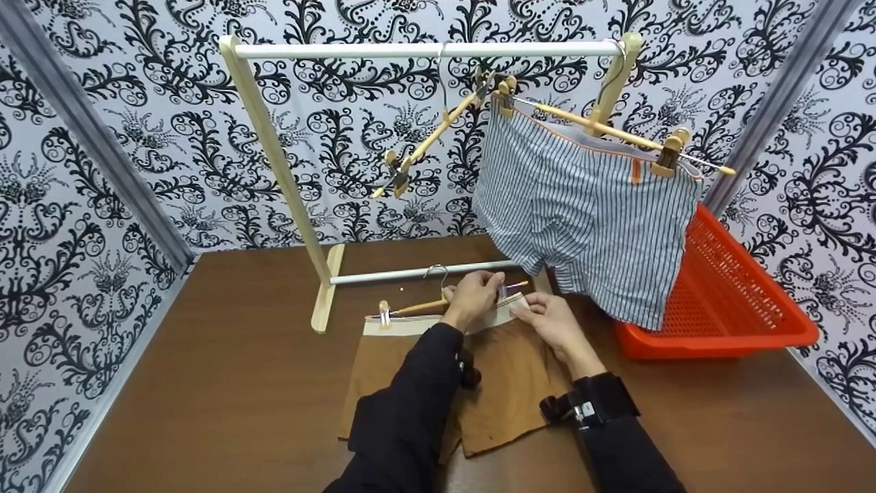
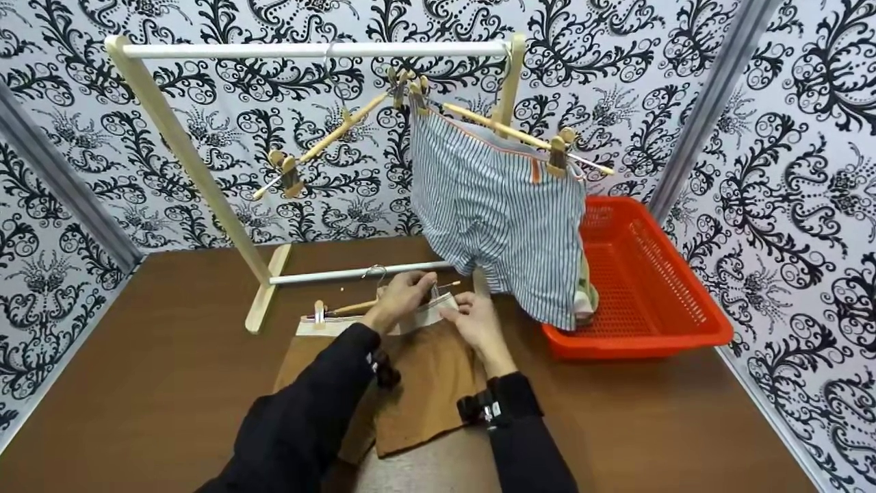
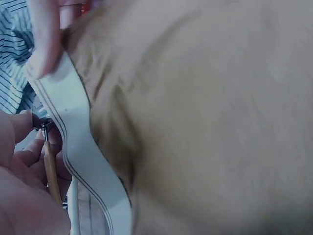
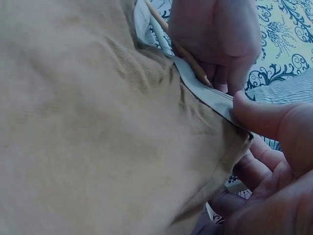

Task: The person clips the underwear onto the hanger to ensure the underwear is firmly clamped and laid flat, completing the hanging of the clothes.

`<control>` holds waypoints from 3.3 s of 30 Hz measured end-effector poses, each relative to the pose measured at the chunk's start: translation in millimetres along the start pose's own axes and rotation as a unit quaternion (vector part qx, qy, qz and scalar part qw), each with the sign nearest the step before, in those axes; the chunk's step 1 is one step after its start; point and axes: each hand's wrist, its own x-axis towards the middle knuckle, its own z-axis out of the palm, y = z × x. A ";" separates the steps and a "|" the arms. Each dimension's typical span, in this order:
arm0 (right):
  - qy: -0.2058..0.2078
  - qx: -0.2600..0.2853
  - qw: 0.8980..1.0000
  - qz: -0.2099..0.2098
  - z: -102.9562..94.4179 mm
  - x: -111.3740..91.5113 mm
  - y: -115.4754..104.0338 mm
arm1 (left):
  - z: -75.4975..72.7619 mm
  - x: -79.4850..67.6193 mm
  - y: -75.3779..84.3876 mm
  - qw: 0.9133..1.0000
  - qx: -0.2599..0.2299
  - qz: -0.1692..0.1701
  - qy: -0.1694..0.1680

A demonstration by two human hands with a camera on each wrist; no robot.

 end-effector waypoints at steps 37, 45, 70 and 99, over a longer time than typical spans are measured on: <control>0.042 0.005 0.999 0.002 0.5 -1.0 -3.3 | -7.2 -6.6 0.1 0.998 -0.055 -0.005 -0.005; 0.034 -0.024 0.999 -0.006 -0.6 -3.1 -0.1 | -0.7 -8.8 -6.8 0.999 -0.049 0.001 -0.015; 0.023 -0.168 0.982 -0.078 1.4 -6.1 -12.9 | -0.6 -15.5 -20.6 0.999 -0.004 0.047 -0.010; -0.219 -0.374 0.887 -0.159 20.2 -24.9 -25.2 | -68.2 -67.5 -43.3 0.930 0.355 0.042 -0.085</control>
